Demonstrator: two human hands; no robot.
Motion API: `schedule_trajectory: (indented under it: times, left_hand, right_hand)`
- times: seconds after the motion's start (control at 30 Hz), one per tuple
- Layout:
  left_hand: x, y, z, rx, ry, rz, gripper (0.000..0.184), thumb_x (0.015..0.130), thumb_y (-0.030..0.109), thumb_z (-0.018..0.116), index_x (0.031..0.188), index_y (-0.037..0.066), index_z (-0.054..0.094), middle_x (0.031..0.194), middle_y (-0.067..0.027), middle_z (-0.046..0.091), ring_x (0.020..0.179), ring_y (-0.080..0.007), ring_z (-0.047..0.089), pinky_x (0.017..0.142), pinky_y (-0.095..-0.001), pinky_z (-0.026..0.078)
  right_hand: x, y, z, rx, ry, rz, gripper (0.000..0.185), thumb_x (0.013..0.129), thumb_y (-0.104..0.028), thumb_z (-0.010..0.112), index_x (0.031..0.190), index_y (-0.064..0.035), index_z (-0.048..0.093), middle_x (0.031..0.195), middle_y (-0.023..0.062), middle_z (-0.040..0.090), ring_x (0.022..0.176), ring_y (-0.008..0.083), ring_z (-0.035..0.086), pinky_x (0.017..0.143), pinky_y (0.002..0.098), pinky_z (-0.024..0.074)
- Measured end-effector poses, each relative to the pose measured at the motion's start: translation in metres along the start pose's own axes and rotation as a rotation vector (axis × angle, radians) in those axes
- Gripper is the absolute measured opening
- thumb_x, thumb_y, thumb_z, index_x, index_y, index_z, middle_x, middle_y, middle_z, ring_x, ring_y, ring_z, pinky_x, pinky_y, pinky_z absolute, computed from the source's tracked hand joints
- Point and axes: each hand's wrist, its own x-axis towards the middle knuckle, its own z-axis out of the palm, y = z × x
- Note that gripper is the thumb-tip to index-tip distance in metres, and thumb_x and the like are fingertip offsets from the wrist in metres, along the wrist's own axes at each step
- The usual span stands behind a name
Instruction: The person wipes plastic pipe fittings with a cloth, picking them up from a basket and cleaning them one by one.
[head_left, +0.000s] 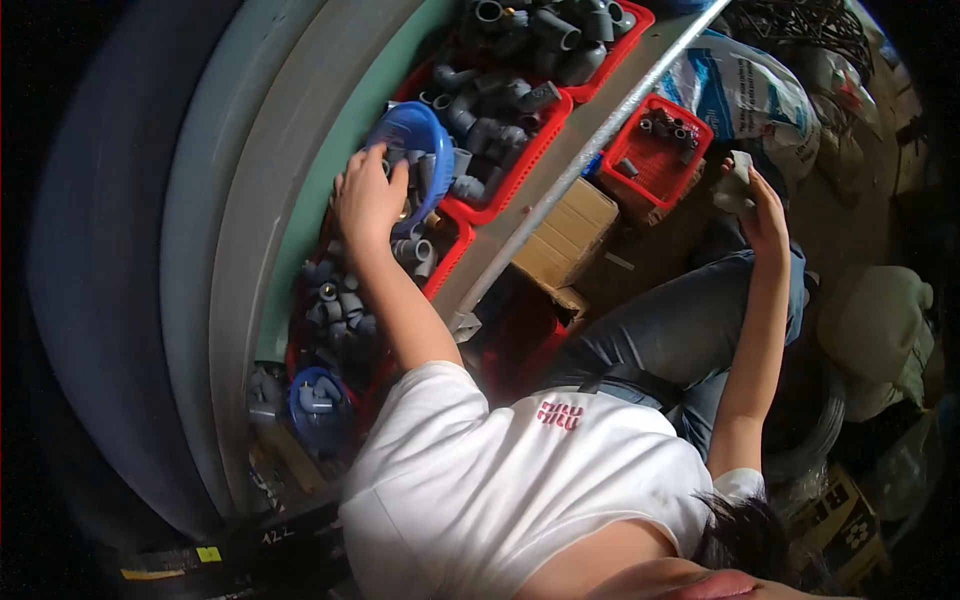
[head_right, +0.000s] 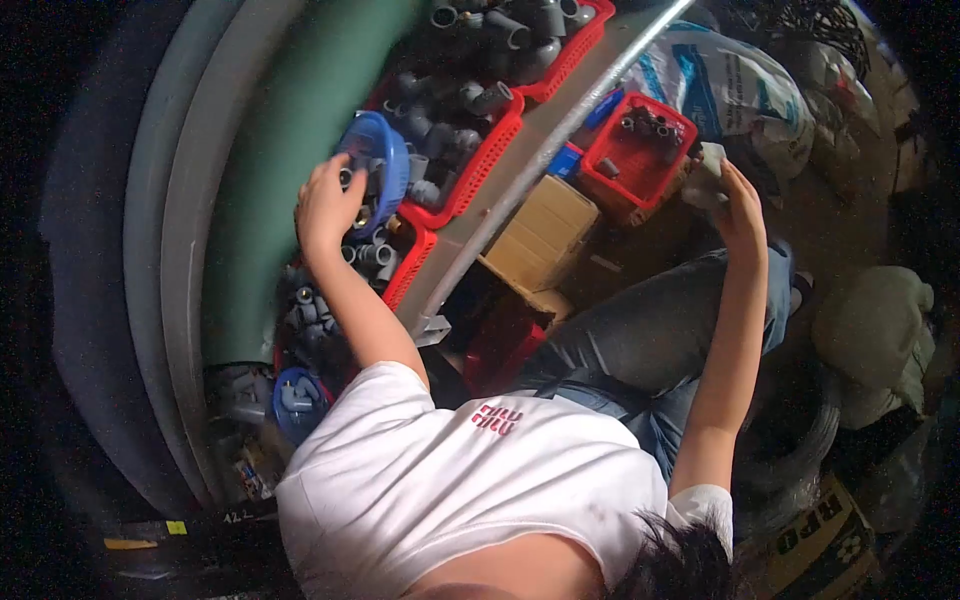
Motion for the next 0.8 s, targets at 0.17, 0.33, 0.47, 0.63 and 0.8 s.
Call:
schedule_trajectory:
  times: [0.17,0.33,0.47,0.63,0.8]
  left_hand:
    - [-0.013,-0.026,0.018,-0.079,-0.168,-0.146,0.046,0.085,0.025,0.062,0.127,0.006,0.057,0.12,-0.0234,0.063,0.113,-0.045,0.055,0.1,-0.0482,0.043]
    - [0.0,-0.014,0.002,-0.061,-0.134,-0.314,0.038,0.086,0.027,0.062,0.118,0.007,0.058,0.114,-0.0244,0.065,0.105,-0.0438,0.06,0.091,-0.0487,0.047]
    - [0.007,0.019,-0.013,-0.026,-0.008,-0.395,0.029,0.092,0.03,0.063,0.108,0.007,0.059,0.108,-0.0228,0.067,0.094,-0.0439,0.064,0.08,-0.0485,0.051]
    - [0.015,0.074,0.007,-0.805,0.475,-0.088,0.03,0.086,0.015,0.078,0.096,0.005,0.052,0.1,-0.0118,0.066,0.08,-0.017,0.068,0.066,-0.0309,0.051]
    - [0.02,0.181,0.051,-1.756,-0.339,-0.068,0.028,0.089,0.012,0.073,0.102,0.003,0.049,0.097,-0.0083,0.062,0.079,-0.0202,0.071,0.067,-0.0292,0.06]
  right_hand:
    - [0.002,0.0,-0.001,-0.075,0.225,0.0,0.037,0.102,-0.024,0.052,0.132,-0.0011,0.058,0.122,0.0103,0.067,0.104,0.0187,0.067,0.086,0.0334,0.0558]
    - [0.004,0.005,-0.013,0.039,0.265,0.022,0.036,0.098,-0.026,0.061,0.125,-0.0015,0.063,0.115,0.0083,0.069,0.098,0.0193,0.068,0.083,0.0341,0.0562]
    - [-0.001,0.003,-0.007,0.056,0.296,0.041,0.039,0.095,-0.028,0.067,0.122,-0.0009,0.064,0.114,0.0082,0.069,0.098,0.0197,0.069,0.083,0.0344,0.0558]
    - [-0.009,-0.001,0.019,-0.048,0.256,-0.017,0.039,0.095,-0.027,0.066,0.128,-0.0056,0.064,0.118,0.0075,0.068,0.099,0.0168,0.068,0.083,0.0311,0.0553]
    - [-0.023,-0.007,0.047,-0.192,0.261,-0.018,0.038,0.094,-0.023,0.068,0.123,0.0013,0.065,0.11,0.0114,0.07,0.094,0.0188,0.07,0.076,0.0307,0.0574]
